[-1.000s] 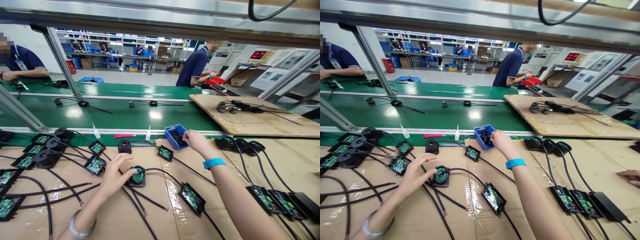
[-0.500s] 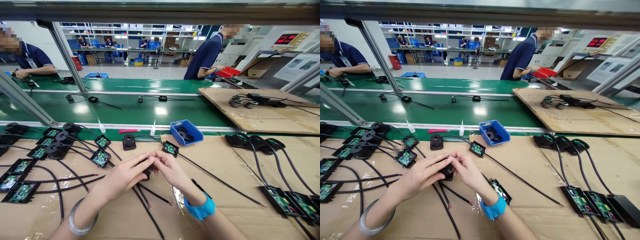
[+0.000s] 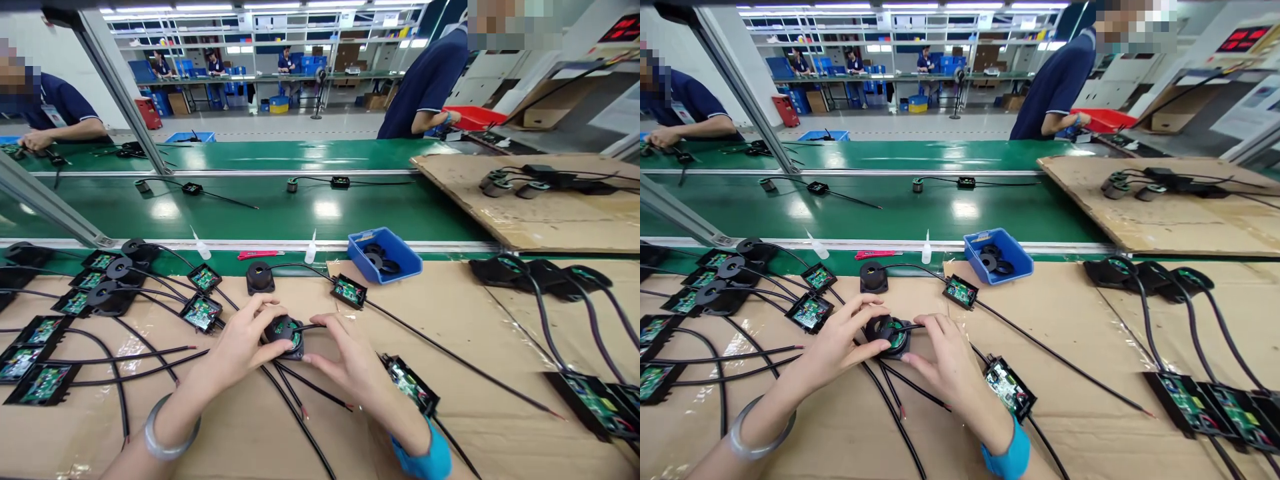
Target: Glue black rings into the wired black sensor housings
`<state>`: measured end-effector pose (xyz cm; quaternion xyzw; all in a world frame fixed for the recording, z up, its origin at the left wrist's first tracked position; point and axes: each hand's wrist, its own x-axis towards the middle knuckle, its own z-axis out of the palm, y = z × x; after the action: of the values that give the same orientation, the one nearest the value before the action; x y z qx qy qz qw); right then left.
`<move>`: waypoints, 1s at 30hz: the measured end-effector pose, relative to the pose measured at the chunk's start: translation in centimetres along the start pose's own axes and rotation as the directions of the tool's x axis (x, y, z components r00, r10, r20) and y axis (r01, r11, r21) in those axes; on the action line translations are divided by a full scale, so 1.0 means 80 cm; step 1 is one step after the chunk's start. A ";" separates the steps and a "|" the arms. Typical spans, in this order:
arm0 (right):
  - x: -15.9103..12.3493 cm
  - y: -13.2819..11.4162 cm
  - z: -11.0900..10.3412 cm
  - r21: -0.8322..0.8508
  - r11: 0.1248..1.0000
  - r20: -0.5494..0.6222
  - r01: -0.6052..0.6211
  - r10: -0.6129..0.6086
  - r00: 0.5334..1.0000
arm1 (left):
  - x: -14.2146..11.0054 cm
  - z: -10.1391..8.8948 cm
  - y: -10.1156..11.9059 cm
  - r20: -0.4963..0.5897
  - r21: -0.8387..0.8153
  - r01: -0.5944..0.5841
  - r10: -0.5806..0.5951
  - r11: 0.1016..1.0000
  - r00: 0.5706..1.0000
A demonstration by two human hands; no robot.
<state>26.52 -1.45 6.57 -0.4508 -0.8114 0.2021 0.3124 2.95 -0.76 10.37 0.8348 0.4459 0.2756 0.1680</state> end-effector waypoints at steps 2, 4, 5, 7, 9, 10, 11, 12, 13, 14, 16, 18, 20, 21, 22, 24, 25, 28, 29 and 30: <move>-0.006 0.001 0.010 -0.065 0.997 -0.068 0.041 -0.046 0.997 | 0.000 0.004 0.000 0.000 -0.011 0.000 0.000 1.000 1.000; -0.008 -0.002 0.018 -0.137 0.988 -0.151 0.069 -0.090 0.984 | -0.001 0.007 0.001 -0.002 -0.013 -0.027 0.027 1.000 1.000; -0.009 -0.004 0.021 -0.173 0.982 -0.185 0.077 -0.110 0.977 | -0.002 0.009 0.002 -0.005 -0.016 -0.043 0.043 0.999 0.999; -0.010 -0.008 0.022 -0.221 0.971 -0.225 0.095 -0.146 0.963 | -0.004 0.012 0.002 -0.028 -0.017 -0.074 0.073 0.997 0.997; -0.010 -0.011 0.021 -0.231 0.967 -0.237 0.111 -0.166 0.957 | -0.005 0.014 0.002 -0.066 -0.001 -0.094 0.094 0.996 0.993; -0.010 -0.013 0.020 -0.226 0.967 -0.241 0.115 -0.170 0.956 | -0.005 0.014 0.002 -0.084 0.011 -0.104 0.104 0.995 0.991; -0.010 -0.014 0.019 -0.220 0.968 -0.243 0.120 -0.174 0.954 | -0.006 0.015 0.002 -0.095 0.023 -0.113 0.115 0.993 0.989; -0.010 -0.015 0.018 -0.216 0.968 -0.248 0.125 -0.178 0.952 | -0.006 0.017 0.001 -0.100 0.031 -0.121 0.124 0.992 0.987; -0.010 -0.016 0.018 -0.214 0.968 -0.253 0.129 -0.182 0.950 | -0.005 0.018 0.001 -0.102 0.036 -0.131 0.134 0.991 0.986; -0.010 -0.017 0.018 -0.214 0.968 -0.259 0.133 -0.187 0.947 | -0.005 0.019 0.001 -0.104 0.037 -0.141 0.144 0.989 0.984; -0.009 -0.018 0.018 -0.212 0.968 -0.273 0.136 -0.192 0.943 | -0.005 0.022 0.000 -0.115 0.032 -0.158 0.160 0.987 0.980; -0.009 -0.018 0.019 -0.209 0.970 -0.277 0.128 -0.184 0.943 | -0.004 0.025 0.000 -0.134 0.019 -0.167 0.168 0.986 0.977; -0.010 -0.018 0.019 -0.205 0.971 -0.275 0.123 -0.178 0.945 | -0.003 0.027 0.000 -0.153 0.013 -0.177 0.177 0.984 0.972; -0.010 -0.018 0.019 -0.202 0.972 -0.274 0.123 -0.177 0.945 | -0.003 0.027 0.000 -0.157 0.016 -0.185 0.185 0.983 0.970; -0.010 -0.017 0.019 -0.197 0.972 -0.273 0.125 -0.177 0.946 | -0.002 0.026 0.001 -0.157 0.021 -0.192 0.193 0.981 0.968; -0.009 -0.017 0.019 -0.188 0.974 -0.274 0.127 -0.176 0.945 | 0.000 0.025 0.002 -0.153 0.032 -0.209 0.212 0.977 0.965; -0.009 -0.017 0.018 -0.185 0.974 -0.274 0.127 -0.175 0.946 | 0.001 0.024 0.003 -0.152 0.034 -0.218 0.221 0.975 0.963; -0.009 -0.017 0.018 -0.181 0.975 -0.265 0.128 -0.174 0.949 | 0.002 0.021 0.003 -0.146 0.025 -0.241 0.242 0.970 0.959; -0.009 -0.017 0.018 -0.180 0.975 -0.262 0.127 -0.172 0.950 | 0.002 0.020 0.003 -0.142 0.018 -0.251 0.251 0.968 0.958; -0.009 -0.017 0.019 -0.177 0.976 -0.259 0.125 -0.168 0.951 | 0.002 0.020 0.002 -0.137 0.011 -0.258 0.257 0.966 0.957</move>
<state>24.97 -2.85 6.07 -0.4361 -0.8054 0.0492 0.3984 4.11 -0.74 9.25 0.8644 0.3428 0.3533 0.1024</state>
